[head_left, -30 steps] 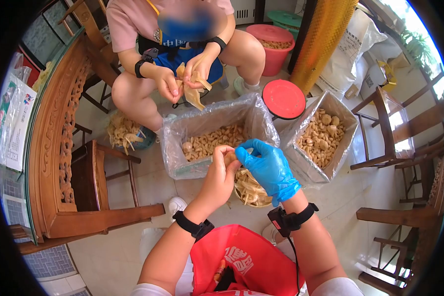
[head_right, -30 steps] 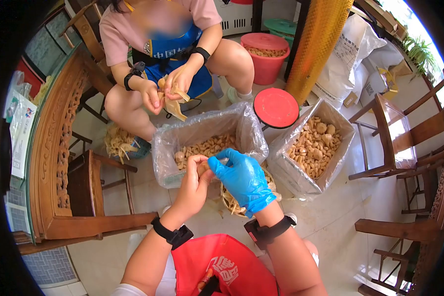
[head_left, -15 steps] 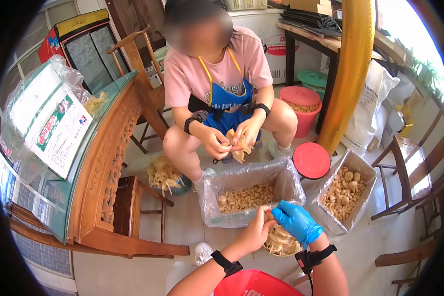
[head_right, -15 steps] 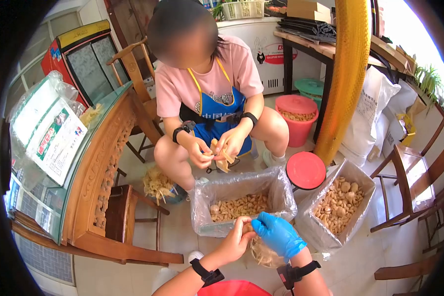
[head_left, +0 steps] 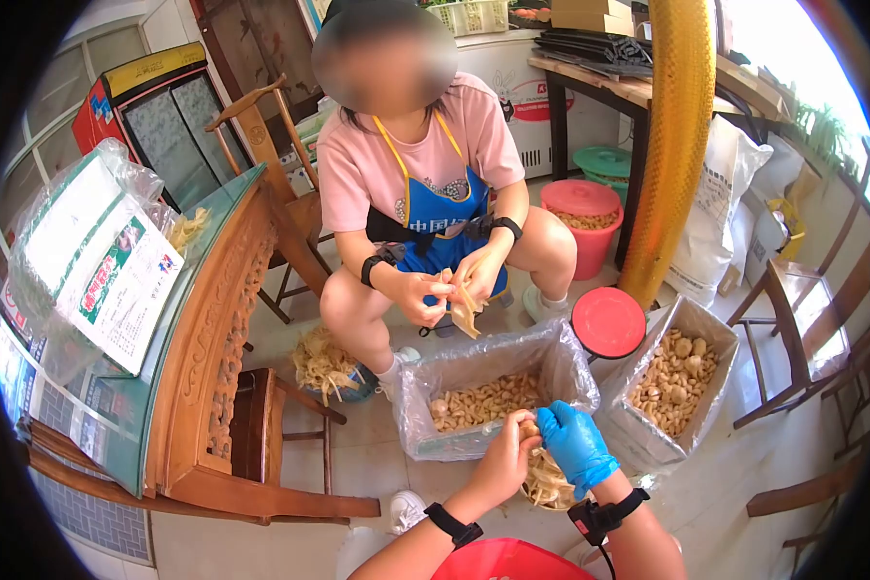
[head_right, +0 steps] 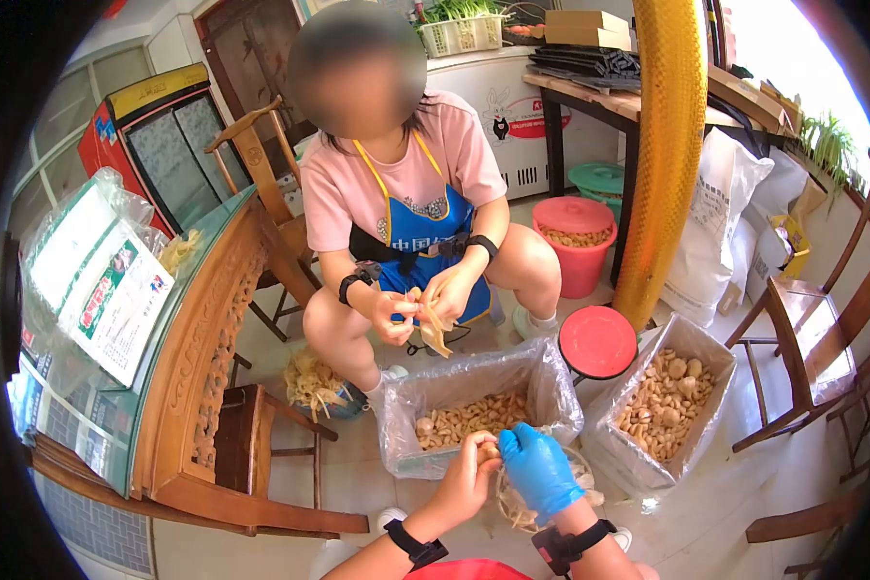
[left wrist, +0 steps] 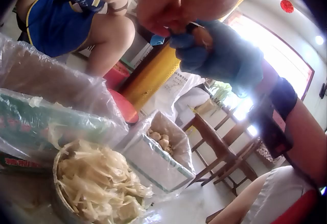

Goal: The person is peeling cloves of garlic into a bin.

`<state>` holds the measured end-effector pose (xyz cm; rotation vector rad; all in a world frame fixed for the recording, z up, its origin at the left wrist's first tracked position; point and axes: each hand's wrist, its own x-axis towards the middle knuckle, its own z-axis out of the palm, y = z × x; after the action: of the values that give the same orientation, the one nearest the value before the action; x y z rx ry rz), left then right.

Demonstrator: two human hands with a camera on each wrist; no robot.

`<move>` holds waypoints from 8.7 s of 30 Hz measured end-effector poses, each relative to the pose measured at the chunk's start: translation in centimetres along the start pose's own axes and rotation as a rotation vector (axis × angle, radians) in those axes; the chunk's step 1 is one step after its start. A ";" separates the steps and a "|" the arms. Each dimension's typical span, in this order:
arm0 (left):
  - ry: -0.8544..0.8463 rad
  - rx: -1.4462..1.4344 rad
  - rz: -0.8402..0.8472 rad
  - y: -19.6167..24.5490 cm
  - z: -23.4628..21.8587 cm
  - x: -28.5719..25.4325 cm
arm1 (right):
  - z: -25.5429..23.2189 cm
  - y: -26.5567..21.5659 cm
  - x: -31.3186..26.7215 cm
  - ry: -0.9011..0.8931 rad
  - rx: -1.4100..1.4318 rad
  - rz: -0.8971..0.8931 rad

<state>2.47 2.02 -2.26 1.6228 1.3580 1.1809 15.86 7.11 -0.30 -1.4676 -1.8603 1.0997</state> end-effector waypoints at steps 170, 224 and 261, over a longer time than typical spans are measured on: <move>0.069 0.349 -0.056 -1.1 1.1 0.8 | -1.7 5.0 2.8 -0.092 1.100 0.297; 0.142 0.230 -0.181 -3.0 -5.0 0.3 | 2.2 2.5 2.9 0.277 -0.244 0.161; -0.060 -0.691 -0.496 -1.7 -5.2 0.9 | 3.4 -0.9 0.6 0.090 -0.148 -0.637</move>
<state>-2.92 3.08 -1.89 0.7708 1.0550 1.1075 12.49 6.65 -1.36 -0.8616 -2.1541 0.5884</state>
